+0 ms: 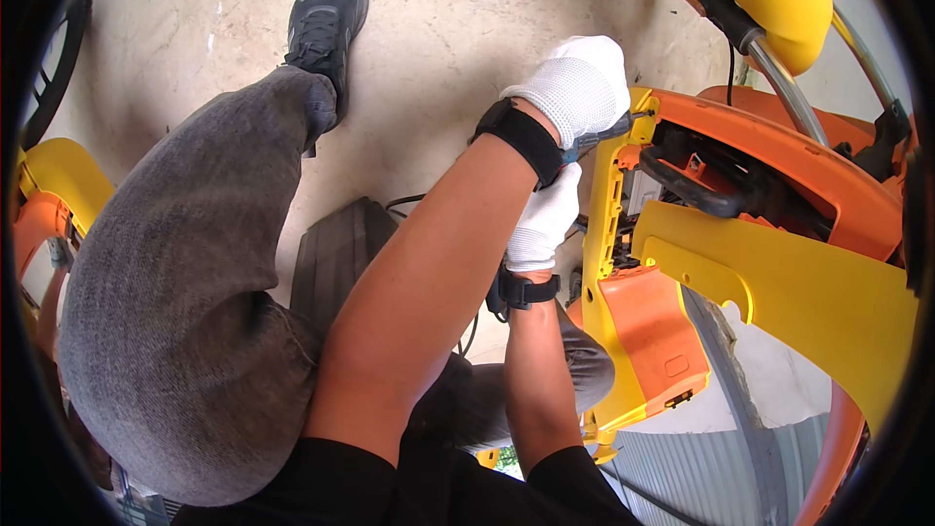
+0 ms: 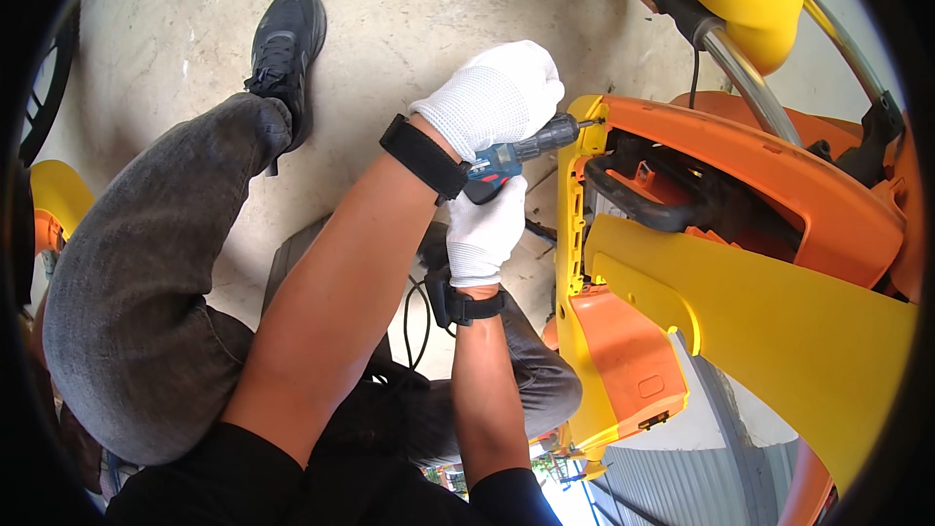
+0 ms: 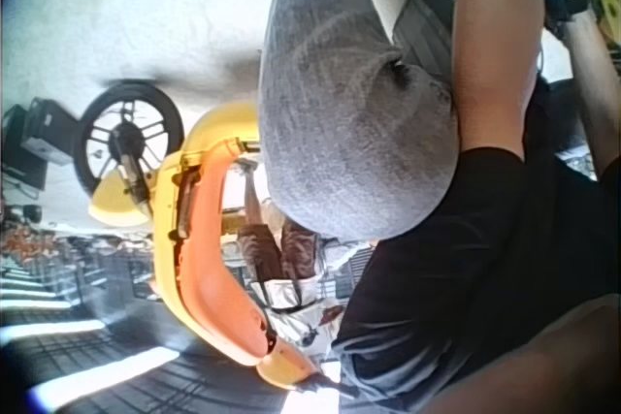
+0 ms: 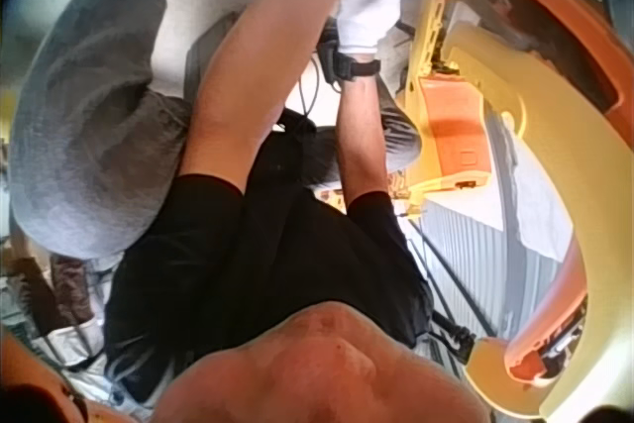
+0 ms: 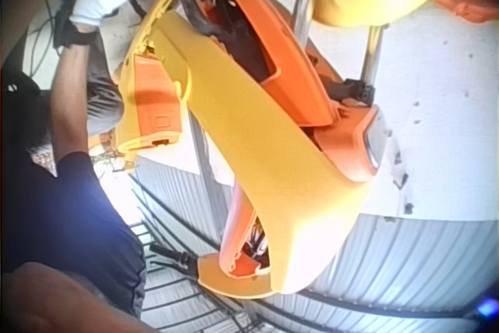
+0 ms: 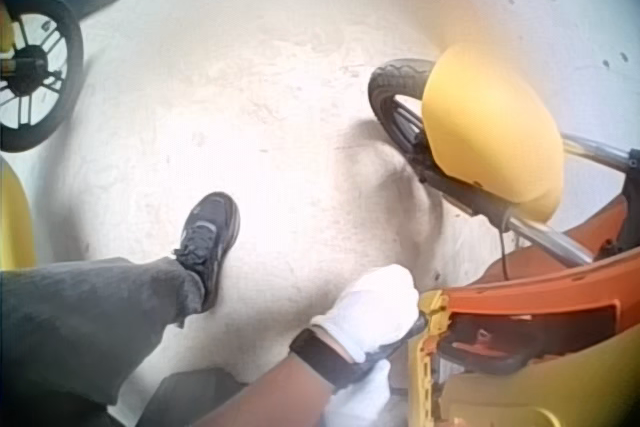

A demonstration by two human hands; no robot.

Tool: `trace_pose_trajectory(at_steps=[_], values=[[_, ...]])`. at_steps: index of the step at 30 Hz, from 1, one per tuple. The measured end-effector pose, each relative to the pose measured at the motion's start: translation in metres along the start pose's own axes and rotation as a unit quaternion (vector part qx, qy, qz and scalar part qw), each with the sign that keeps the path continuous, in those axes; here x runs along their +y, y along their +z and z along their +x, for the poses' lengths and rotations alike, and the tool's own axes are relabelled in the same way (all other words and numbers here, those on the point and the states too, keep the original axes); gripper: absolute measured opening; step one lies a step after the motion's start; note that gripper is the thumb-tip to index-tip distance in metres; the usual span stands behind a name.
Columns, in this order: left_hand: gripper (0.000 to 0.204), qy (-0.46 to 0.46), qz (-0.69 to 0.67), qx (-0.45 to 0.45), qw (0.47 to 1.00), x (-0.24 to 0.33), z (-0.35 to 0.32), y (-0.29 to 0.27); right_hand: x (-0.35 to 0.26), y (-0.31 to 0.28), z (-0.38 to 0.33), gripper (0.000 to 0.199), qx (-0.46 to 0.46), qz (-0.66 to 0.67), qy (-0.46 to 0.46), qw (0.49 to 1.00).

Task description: The person uses a cordless drill to fasten screws into the yellow and orange plastic housing of a piece of machinery. They repeatedly position screws and operate the drill to secure the components together.

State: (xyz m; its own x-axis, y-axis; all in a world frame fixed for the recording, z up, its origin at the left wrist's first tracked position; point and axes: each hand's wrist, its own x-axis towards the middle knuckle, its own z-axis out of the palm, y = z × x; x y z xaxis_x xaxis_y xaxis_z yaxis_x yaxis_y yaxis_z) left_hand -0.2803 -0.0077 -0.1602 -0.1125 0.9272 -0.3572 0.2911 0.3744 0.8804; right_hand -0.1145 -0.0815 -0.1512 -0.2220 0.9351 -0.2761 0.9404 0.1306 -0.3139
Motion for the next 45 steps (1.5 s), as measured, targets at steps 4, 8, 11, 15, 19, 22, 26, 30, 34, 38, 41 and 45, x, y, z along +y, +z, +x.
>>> trace_pose_trajectory(at_steps=[4,8,11,15,19,22,26,30,34,38,41,45], values=[[0.027,0.066,0.060,0.008,0.996,-0.004,-0.001,0.002,0.002,-0.002,0.001,0.047,0.005,0.012,-0.015,1.000],[0.028,0.021,0.042,-0.030,0.998,0.001,0.000,-0.001,0.000,-0.004,0.001,0.046,0.002,0.011,-0.008,1.000],[0.029,-0.002,0.016,-0.032,0.999,0.006,-0.002,-0.007,-0.004,-0.006,0.003,0.045,0.006,0.027,-0.005,1.000],[0.030,-0.004,0.013,-0.021,1.000,0.006,-0.004,-0.008,-0.006,-0.005,0.003,0.045,0.011,0.033,0.003,0.999],[0.030,-0.025,-0.002,-0.031,0.999,0.008,-0.004,-0.012,-0.005,-0.009,0.003,0.045,-0.007,-0.038,0.014,0.999],[0.029,0.002,0.016,-0.022,1.000,0.003,-0.001,-0.007,-0.007,-0.009,0.004,0.045,-0.004,-0.052,0.028,0.998],[0.029,-0.017,-0.012,-0.012,1.000,0.001,-0.002,-0.002,-0.005,-0.014,0.001,0.047,-0.013,-0.061,0.017,0.998],[0.030,-0.004,0.021,-0.003,1.000,0.000,-0.005,-0.006,0.004,-0.018,-0.004,0.049,-0.040,-0.062,-0.001,0.997],[0.032,0.001,-0.004,-0.023,1.000,-0.003,0.003,-0.008,0.010,-0.023,-0.016,0.049,-0.080,-0.003,0.016,0.997],[0.033,-0.044,-0.213,-0.011,0.976,-0.016,0.004,0.001,0.010,-0.040,-0.026,0.052,-0.123,0.095,0.009,0.988],[0.032,-0.101,-0.355,-0.043,0.928,-0.016,0.000,0.002,0.004,-0.064,-0.033,0.051,-0.159,0.148,0.020,0.976],[0.032,-0.165,-0.420,-0.064,0.890,-0.006,-0.009,-0.009,0.020,-0.093,-0.043,0.040,-0.188,0.282,0.077,0.938]])
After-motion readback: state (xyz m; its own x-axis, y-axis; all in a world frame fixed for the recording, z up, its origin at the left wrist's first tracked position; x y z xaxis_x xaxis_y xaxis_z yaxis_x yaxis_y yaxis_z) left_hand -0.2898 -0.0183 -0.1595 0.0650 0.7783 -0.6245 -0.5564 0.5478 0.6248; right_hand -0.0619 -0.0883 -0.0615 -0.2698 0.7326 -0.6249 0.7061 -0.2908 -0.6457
